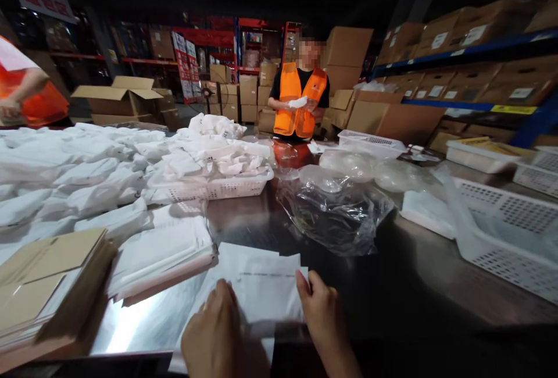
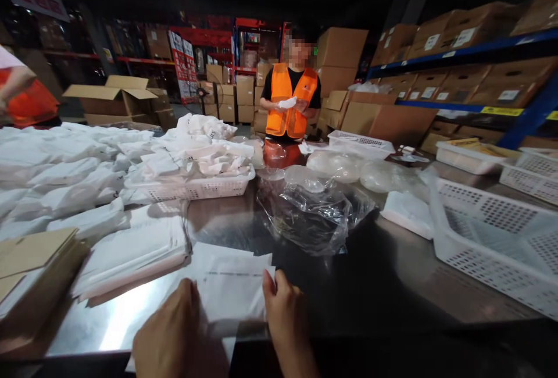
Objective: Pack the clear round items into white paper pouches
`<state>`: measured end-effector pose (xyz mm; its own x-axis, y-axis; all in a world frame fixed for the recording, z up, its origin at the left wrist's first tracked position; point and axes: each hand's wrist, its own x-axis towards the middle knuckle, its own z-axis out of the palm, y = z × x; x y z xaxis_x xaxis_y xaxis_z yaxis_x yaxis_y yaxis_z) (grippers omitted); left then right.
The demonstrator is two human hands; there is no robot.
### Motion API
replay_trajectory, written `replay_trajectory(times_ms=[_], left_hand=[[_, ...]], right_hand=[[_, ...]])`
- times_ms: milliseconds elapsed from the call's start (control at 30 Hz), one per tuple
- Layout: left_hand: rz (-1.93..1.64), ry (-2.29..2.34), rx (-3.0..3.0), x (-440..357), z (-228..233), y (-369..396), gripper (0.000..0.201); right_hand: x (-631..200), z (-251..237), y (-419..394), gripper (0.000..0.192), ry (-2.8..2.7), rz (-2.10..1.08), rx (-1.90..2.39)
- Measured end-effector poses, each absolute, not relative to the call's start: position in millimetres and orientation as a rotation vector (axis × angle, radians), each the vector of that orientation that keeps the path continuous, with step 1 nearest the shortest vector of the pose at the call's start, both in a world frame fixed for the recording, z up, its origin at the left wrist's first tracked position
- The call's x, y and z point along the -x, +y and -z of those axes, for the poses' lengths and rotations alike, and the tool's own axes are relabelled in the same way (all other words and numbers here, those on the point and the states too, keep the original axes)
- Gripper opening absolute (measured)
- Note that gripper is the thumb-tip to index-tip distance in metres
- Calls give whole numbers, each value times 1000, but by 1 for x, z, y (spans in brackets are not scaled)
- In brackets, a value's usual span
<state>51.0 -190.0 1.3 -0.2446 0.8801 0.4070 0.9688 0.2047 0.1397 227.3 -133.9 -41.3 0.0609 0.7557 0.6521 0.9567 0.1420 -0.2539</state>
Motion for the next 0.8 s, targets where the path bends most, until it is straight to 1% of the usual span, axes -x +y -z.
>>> replay_trajectory(times_ms=[33, 67, 133, 167, 233, 300, 367, 400, 467, 500, 567, 667, 733, 800], left_hand=[[605, -2071, 1831, -52, -3, -189, 24], [677, -1858, 1930, -55, -4, -187, 30], [773, -1460, 2128, -63, -3, -178, 42], [787, -1337, 2204, -67, -2, -172, 45], [766, -1305, 2303, -72, 3, -160, 45], [746, -1364, 2392, -72, 10, -151, 48], [770, -1389, 2498, -67, 18, -146, 54], [799, -1405, 2541, -64, 24, -145, 56], [897, -1477, 2584, -57, 35, -142, 58], [966, -1536, 2588, -53, 41, -140, 60], [1132, -1673, 2590, -48, 50, -136, 66], [1385, -1862, 2664, -48, 50, -129, 74], [1754, -2040, 2717, -54, 38, -124, 81], [2313, -2220, 2607, -60, 20, -118, 85]], right_hand=[[-227, 39, -135, 62, -1760, 374, 1661], [-227, 35, -136, 59, -1778, 403, 1674], [-224, 24, -140, 53, -1775, 540, 1708], [-222, 17, -142, 49, -1746, 637, 1710], [-217, 5, -144, 40, -1755, 772, 1597], [-210, -4, -142, 39, -1929, 750, 1309], [-204, -5, -135, 42, -2167, 569, 1075], [-201, -3, -131, 44, -2267, 445, 1038], [-200, 8, -120, 46, -2358, 168, 1121], [-200, 15, -115, 47, -2329, 27, 1200], [-204, 30, -105, 49, -2083, -258, 1300], [-211, 46, -94, 64, -1630, -529, 1313], [-215, 46, -91, 71, -1505, -652, 1256], [-216, 40, -92, 72, -1448, -781, 1173]])
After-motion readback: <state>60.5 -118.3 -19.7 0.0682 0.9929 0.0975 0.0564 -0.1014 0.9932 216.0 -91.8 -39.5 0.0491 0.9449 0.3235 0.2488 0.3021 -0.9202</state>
